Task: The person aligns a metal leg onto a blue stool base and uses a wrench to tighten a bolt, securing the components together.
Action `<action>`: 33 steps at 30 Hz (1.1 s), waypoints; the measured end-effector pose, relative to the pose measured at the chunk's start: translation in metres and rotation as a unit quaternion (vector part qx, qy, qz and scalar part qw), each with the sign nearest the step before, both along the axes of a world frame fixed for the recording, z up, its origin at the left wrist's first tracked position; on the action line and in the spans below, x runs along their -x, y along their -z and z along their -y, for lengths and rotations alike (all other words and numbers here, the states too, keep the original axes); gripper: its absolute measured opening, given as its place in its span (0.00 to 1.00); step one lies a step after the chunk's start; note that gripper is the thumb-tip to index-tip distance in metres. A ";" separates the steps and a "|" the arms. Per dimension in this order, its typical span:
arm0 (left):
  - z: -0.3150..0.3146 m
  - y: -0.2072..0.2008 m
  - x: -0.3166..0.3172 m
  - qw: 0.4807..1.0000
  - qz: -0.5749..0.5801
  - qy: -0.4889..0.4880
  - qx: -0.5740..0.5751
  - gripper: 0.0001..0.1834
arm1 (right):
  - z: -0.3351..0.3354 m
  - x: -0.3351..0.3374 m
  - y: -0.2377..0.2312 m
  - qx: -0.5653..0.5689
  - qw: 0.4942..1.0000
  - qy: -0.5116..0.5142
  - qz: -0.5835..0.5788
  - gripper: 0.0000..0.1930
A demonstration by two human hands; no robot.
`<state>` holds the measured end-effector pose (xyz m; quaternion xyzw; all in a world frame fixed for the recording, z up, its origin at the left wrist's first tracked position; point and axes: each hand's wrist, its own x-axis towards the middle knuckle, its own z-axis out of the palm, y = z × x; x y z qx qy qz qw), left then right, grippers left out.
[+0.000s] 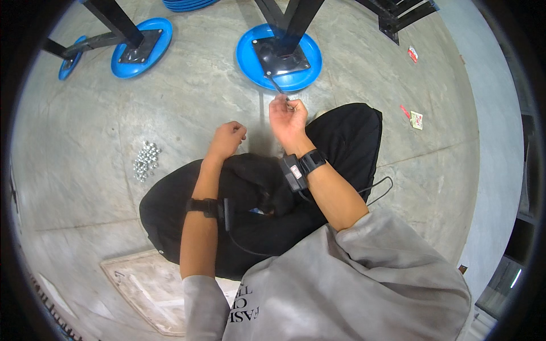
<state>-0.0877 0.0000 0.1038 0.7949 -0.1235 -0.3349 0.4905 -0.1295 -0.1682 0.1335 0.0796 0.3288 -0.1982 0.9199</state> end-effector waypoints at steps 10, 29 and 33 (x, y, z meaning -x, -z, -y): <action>0.001 0.007 0.000 1.000 0.007 0.010 -0.009 0.16 | 0.003 -0.010 0.021 -0.014 0.999 0.040 -0.006 0.06; -0.002 0.005 0.001 1.000 0.005 0.016 -0.003 0.13 | -0.017 0.003 0.039 -0.070 0.994 -0.081 0.019 0.15; -0.002 -0.001 0.001 1.000 0.007 0.017 -0.007 0.13 | -0.017 0.003 0.036 -0.090 0.992 -0.084 0.024 0.18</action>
